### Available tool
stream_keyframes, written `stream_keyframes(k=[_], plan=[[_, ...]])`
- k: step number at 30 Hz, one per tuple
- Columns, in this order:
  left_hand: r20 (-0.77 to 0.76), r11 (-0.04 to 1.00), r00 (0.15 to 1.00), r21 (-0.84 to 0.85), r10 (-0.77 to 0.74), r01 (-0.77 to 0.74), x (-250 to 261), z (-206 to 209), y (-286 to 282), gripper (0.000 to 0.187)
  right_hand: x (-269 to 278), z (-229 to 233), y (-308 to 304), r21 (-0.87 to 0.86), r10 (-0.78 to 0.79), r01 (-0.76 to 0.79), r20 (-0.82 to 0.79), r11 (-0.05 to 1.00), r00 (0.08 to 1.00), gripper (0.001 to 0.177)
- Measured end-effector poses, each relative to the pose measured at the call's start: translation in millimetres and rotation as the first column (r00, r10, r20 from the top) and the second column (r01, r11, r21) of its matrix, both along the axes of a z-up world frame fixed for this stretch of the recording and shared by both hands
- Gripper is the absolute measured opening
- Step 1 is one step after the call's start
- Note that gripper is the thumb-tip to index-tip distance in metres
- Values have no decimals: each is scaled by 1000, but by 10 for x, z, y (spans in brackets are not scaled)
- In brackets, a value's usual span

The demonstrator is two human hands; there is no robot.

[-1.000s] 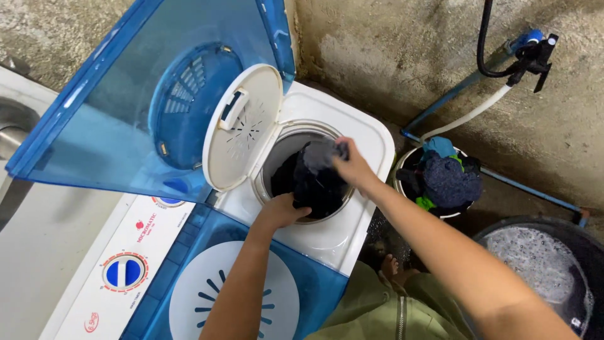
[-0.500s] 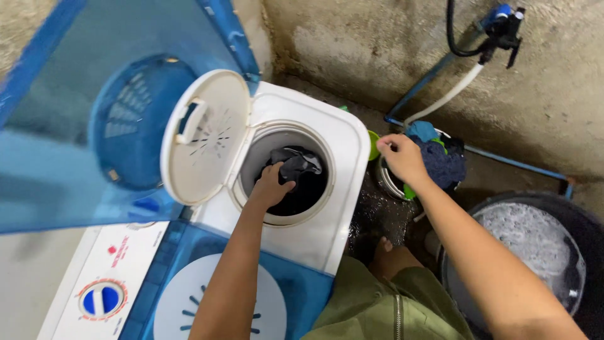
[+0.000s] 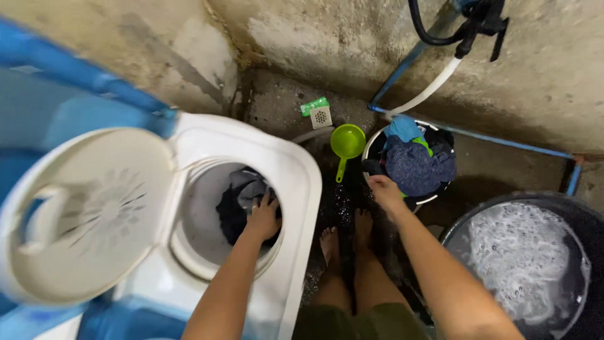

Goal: Manually washing and spinning clothes using a portable twin-tub washing machine.

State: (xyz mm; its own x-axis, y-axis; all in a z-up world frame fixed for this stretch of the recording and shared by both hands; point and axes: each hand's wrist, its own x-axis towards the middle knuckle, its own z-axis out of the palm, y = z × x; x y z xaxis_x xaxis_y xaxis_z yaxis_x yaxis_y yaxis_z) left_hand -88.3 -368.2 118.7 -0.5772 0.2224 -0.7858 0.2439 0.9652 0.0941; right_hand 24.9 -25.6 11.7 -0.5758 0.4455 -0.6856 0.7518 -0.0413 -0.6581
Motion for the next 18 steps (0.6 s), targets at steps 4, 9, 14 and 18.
stream_keyframes(k=[4, 9, 14, 18], plan=[[16, 967, 967, 5, 254, -254, 56, -1361, -428, 78, -313, -596, -40, 7, 81, -81, 1, 997, 997, 37], [87, 855, 995, 513, 39, -79, -125, -884, -510, 51, -658, -1840, -186, -92, -2, 9, 72, 996, 997, 44], [124, 911, 989, 392, 82, -125, -102, -581, -549, 49, -930, -2951, -423, -181, -120, 147, 151, 972, 981, 48], [131, 942, 984, 297, 119, -154, 101, -475, -782, 48, -899, -4093, -585, -162, -269, 291, 147, 943, 952, 61]])
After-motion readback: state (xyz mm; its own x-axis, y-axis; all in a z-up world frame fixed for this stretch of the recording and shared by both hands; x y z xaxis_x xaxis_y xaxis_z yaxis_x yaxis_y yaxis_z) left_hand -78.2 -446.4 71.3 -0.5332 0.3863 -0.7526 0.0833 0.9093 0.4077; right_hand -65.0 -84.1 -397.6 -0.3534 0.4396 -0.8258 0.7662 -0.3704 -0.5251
